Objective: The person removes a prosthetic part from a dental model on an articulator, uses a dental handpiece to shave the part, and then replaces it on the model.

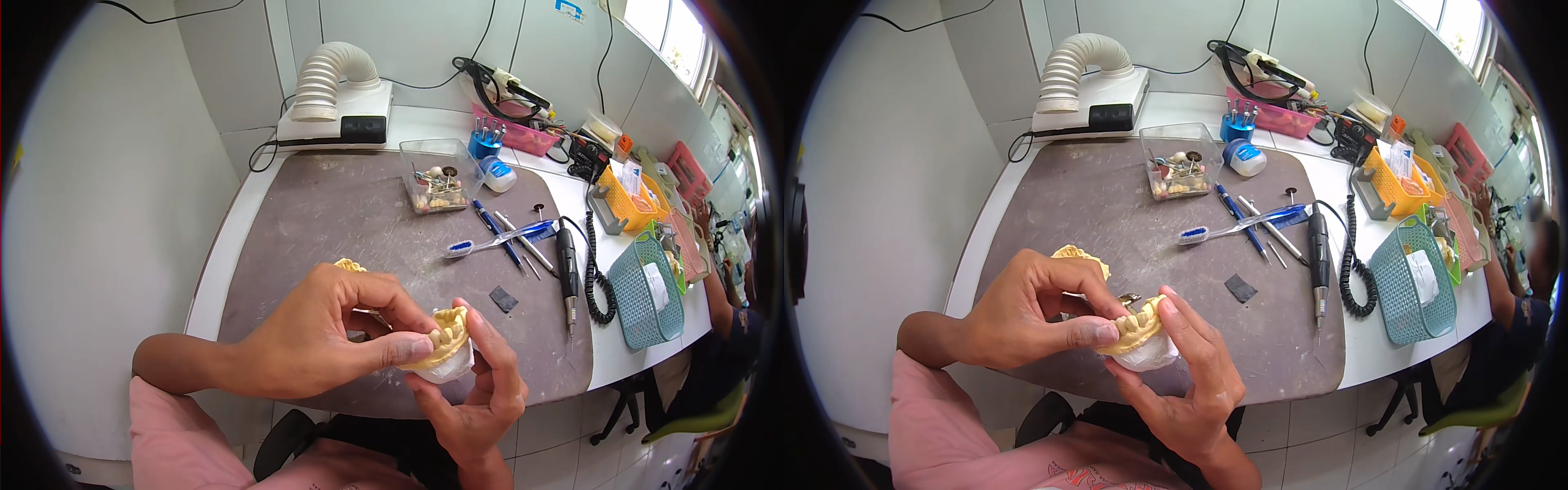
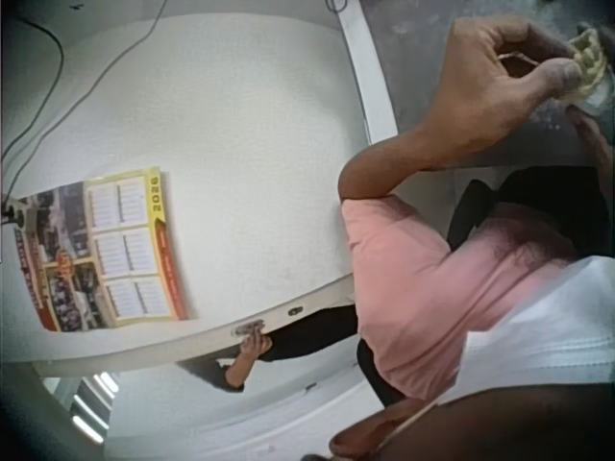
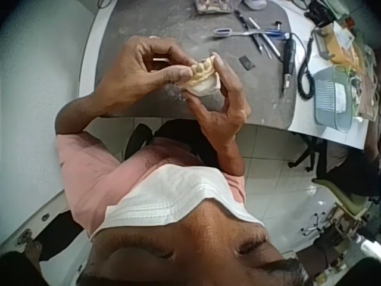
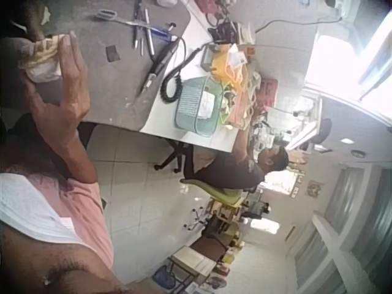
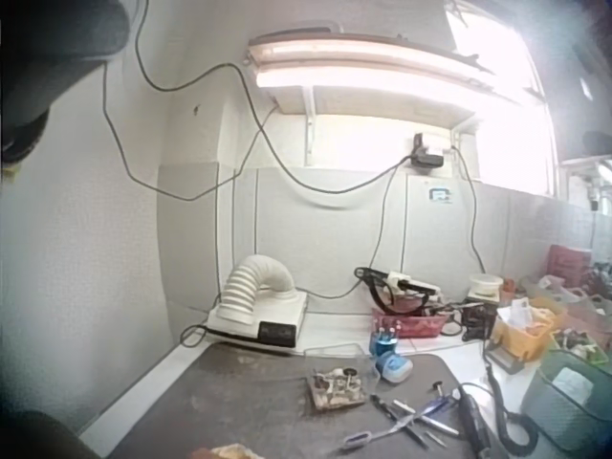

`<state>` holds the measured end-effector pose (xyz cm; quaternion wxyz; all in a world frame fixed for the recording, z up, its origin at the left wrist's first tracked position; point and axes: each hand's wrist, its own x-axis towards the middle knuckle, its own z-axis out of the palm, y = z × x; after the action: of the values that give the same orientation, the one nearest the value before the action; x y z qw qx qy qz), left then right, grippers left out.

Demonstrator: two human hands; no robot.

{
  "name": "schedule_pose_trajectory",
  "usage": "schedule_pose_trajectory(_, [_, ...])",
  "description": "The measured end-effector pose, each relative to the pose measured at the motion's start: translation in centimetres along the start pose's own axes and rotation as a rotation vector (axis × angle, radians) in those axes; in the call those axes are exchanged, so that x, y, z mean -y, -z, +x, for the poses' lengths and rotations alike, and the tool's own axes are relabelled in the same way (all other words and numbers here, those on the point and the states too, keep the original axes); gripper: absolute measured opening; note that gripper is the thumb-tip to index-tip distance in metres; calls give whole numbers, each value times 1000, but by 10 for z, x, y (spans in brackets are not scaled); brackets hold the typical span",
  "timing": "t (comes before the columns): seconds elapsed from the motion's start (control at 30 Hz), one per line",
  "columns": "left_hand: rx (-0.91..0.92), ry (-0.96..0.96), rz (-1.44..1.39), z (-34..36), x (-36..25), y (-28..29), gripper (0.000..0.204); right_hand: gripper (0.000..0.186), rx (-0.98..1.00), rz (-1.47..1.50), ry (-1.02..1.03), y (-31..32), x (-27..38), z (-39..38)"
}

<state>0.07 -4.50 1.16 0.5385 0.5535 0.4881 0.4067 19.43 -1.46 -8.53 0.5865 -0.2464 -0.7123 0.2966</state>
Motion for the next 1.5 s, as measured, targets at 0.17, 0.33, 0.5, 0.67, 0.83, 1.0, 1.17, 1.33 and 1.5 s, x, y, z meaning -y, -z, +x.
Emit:
schedule_pose_trajectory(0.17, [-6, -19, 20, 0, 2, 0, 16, 74, 2, -7, 8, 0, -1, 0])
schedule_pose_trajectory(0.33, [20, 34, 4, 2, -3, 3, 16, 75, 78, -4, 31, 4, -1, -1])
schedule_pose_trajectory(0.5, [21, 49, 29, 1, -6, 3, 17, 72, 2, 9, -9, -1, -1, -1])
schedule_pose_trajectory(0.67, [-57, -59, 144, 0, -9, 1, 15, 74, -33, 91, -74, 1, 0, -2])
schedule_pose_trajectory(0.83, [-356, -466, 442, 16, 2, 24, 9, 73, 20, -62, -142, 22, 4, 4])
schedule_pose_trajectory(1.0, [-525, -446, 959, 53, 42, 85, 10, 70, 320, -324, -235, 61, -2, 7])
schedule_pose_trajectory(1.17, [-484, -453, 1145, 62, 84, 111, 12, 64, 394, -365, -149, 67, 2, 12])
schedule_pose_trajectory(1.33, [-437, -492, 1100, 65, 88, 110, 12, 61, 448, -363, -127, 71, 3, 6])
schedule_pose_trajectory(1.5, [-442, -452, 1115, 62, 88, 112, 23, 70, 483, -368, 9, 72, -3, 9])
